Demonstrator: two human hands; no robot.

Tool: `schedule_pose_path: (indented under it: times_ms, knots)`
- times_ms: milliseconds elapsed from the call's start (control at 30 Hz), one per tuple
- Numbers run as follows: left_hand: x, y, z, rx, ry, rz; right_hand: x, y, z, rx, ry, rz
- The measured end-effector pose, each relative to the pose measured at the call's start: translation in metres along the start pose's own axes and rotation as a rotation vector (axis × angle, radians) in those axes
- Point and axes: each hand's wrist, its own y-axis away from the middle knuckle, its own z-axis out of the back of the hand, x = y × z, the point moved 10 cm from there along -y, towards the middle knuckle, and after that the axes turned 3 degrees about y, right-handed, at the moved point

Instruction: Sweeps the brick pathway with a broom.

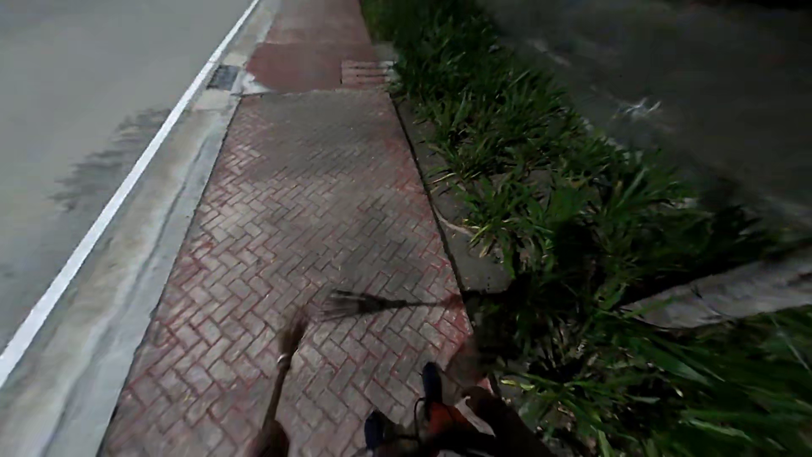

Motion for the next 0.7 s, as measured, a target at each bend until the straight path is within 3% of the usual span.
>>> schedule_pose_path:
  times_ms: [67,200,333,400,467,633,700]
  knots:
    - [-0.051,0.015,-0.035,0.079,-0.008,-0.065,-0.019,-0.001,0.016,-0.053,-0.055,-0.017]
    - [-0.165,0.047,-0.145,0.477,-0.344,-0.150,-0.091,-0.046,0.027,-0.015,-0.012,-0.069]
    - [-0.208,0.049,-0.184,0.679,-0.475,-0.402,-0.105,-0.044,0.056,-0.029,-0.048,-0.124]
    - [-0.216,0.046,-0.168,0.670,-0.386,-0.485,-0.095,-0.039,0.077,-0.041,-0.043,-0.101]
    - [-0.215,0.034,-0.143,0.587,-0.312,-0.460,-0.083,-0.036,0.093,-0.063,-0.049,-0.045]
    - [-0.212,-0.004,-0.065,0.288,-0.292,-0.190,-0.111,-0.051,0.098,-0.184,-0.132,-0.002]
    - [-0.217,-0.022,-0.063,0.236,-0.368,-0.045,-0.144,-0.054,0.090,-0.195,-0.200,-0.078]
